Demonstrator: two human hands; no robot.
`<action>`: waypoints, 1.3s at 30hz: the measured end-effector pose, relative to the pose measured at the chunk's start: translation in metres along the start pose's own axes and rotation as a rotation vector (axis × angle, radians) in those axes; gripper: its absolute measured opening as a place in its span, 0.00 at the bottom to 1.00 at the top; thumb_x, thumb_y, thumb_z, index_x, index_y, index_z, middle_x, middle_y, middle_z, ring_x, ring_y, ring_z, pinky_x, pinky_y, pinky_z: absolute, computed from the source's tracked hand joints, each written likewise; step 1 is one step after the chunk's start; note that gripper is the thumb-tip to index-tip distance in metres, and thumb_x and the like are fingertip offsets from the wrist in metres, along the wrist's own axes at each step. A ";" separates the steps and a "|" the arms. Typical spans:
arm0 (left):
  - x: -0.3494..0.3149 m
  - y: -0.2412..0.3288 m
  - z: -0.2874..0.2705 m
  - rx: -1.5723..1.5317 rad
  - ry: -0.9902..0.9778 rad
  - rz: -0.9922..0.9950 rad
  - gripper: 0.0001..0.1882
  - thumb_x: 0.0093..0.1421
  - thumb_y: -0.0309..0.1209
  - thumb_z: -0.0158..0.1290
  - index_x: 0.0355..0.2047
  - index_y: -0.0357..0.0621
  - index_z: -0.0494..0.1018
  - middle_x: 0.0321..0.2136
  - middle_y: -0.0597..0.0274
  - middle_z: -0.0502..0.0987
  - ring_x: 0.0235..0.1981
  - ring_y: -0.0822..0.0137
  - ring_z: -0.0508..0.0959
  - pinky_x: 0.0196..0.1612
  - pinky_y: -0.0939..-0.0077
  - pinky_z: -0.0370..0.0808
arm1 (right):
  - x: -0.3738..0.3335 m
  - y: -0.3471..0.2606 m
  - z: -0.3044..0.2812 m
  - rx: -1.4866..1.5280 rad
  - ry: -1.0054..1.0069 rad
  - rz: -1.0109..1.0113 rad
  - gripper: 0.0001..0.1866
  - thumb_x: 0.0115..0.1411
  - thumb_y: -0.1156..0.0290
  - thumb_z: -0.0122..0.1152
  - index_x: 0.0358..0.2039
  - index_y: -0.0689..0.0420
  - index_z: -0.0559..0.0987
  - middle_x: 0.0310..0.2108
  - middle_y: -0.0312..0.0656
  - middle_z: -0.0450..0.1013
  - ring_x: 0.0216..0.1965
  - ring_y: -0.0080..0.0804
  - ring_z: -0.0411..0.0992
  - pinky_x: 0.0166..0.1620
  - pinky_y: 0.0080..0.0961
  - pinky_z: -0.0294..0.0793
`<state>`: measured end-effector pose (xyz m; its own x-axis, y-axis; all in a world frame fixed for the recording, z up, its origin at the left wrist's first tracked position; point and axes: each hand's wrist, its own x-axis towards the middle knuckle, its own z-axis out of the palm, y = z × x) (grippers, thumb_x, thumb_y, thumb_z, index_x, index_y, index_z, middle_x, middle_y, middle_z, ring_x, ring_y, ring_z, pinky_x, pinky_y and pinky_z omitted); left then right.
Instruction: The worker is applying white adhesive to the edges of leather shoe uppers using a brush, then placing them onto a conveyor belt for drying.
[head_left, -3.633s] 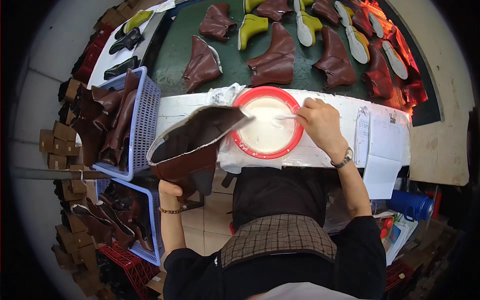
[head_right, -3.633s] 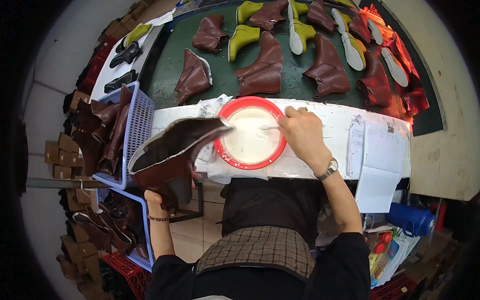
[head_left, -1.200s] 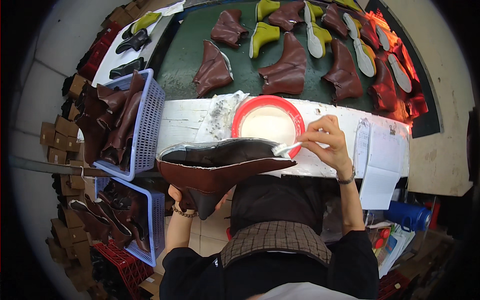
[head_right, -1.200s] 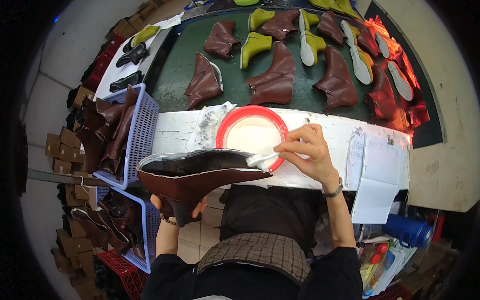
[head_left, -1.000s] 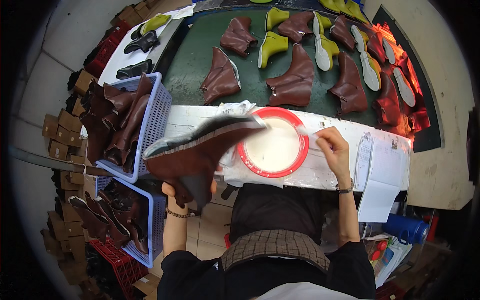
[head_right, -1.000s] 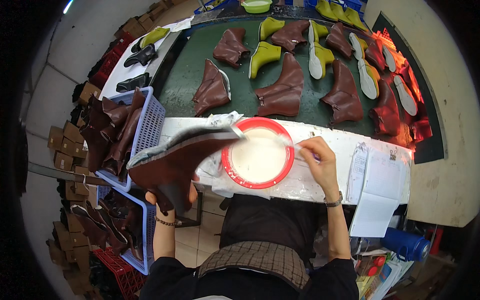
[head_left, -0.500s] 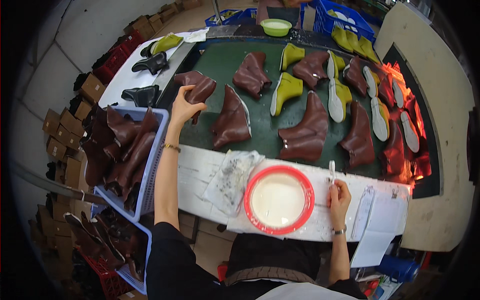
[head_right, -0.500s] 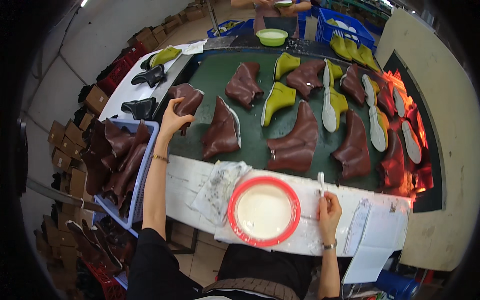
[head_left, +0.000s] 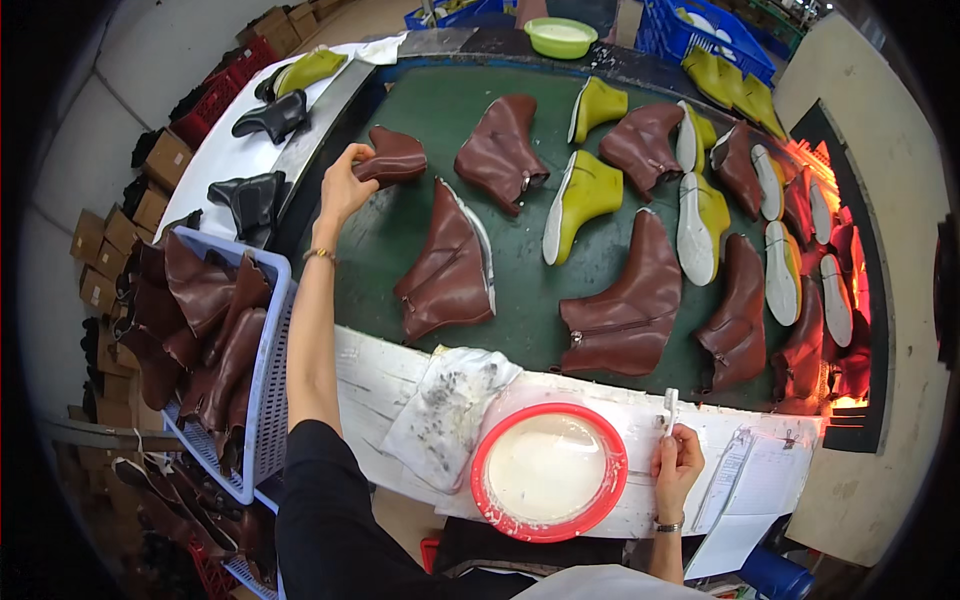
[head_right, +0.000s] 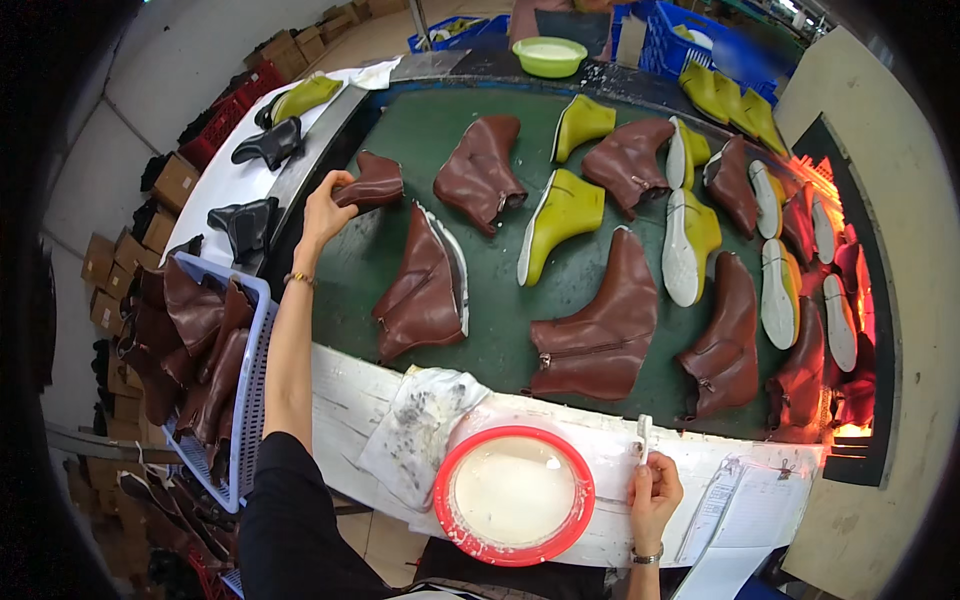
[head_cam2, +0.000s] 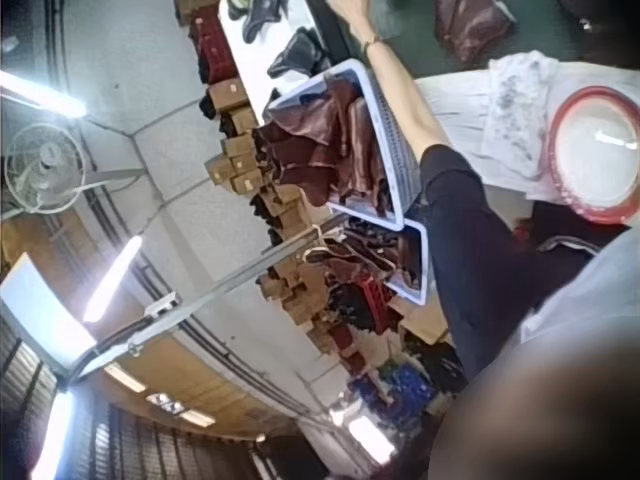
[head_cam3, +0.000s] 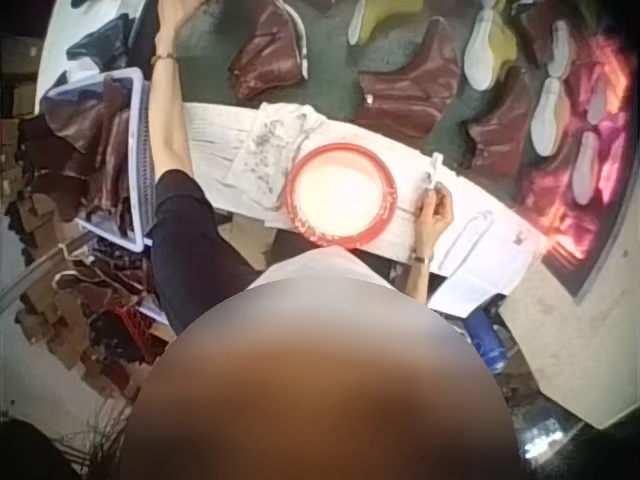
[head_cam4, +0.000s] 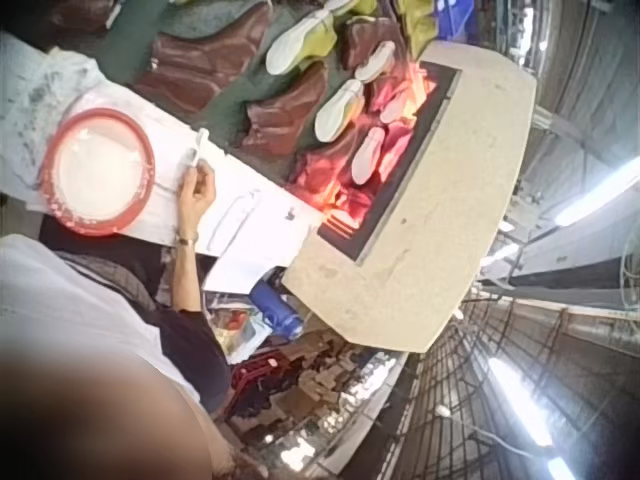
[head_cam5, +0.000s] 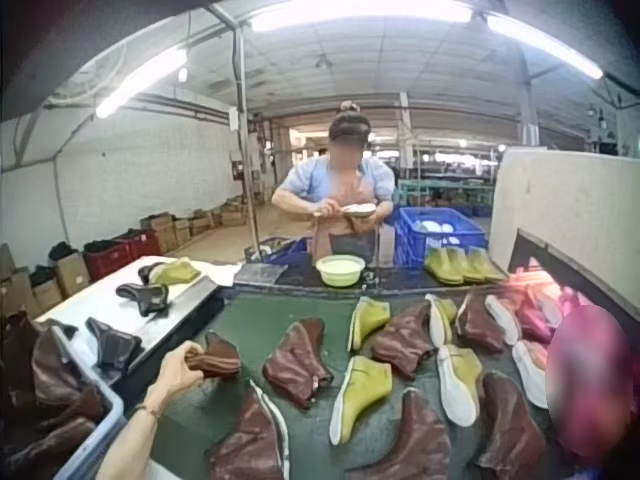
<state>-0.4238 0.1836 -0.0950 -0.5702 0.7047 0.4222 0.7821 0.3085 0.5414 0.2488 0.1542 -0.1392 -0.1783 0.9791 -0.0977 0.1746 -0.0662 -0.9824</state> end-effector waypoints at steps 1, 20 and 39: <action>-0.014 0.000 -0.013 0.013 -0.007 -0.013 0.23 0.46 0.23 0.61 0.45 0.48 0.75 0.41 0.55 0.84 0.45 0.52 0.84 0.47 0.64 0.79 | 0.001 -0.001 0.002 0.019 -0.002 0.003 0.06 0.71 0.73 0.56 0.45 0.60 0.75 0.20 0.27 0.66 0.16 0.12 0.60 0.18 0.13 0.56; -0.176 0.015 -0.007 1.162 0.054 0.035 0.21 0.60 0.28 0.57 0.55 0.55 0.72 0.46 0.56 0.77 0.52 0.53 0.76 0.62 0.48 0.65 | -0.002 0.010 0.006 0.078 -0.077 -0.105 0.09 0.72 0.70 0.59 0.47 0.61 0.77 0.21 0.28 0.67 0.17 0.11 0.59 0.19 0.13 0.55; -0.274 0.106 -0.314 0.819 0.224 -0.352 0.16 0.64 0.27 0.55 0.52 0.48 0.79 0.47 0.52 0.82 0.49 0.47 0.82 0.52 0.54 0.78 | 0.002 0.024 -0.003 0.133 -0.118 -0.201 0.10 0.71 0.70 0.60 0.49 0.61 0.79 0.22 0.26 0.68 0.19 0.10 0.61 0.21 0.12 0.57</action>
<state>-0.2639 -0.1777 0.0749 -0.7776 0.3702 0.5083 0.4390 0.8983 0.0173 0.2555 0.1551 -0.1628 -0.3094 0.9466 0.0910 -0.0034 0.0947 -0.9955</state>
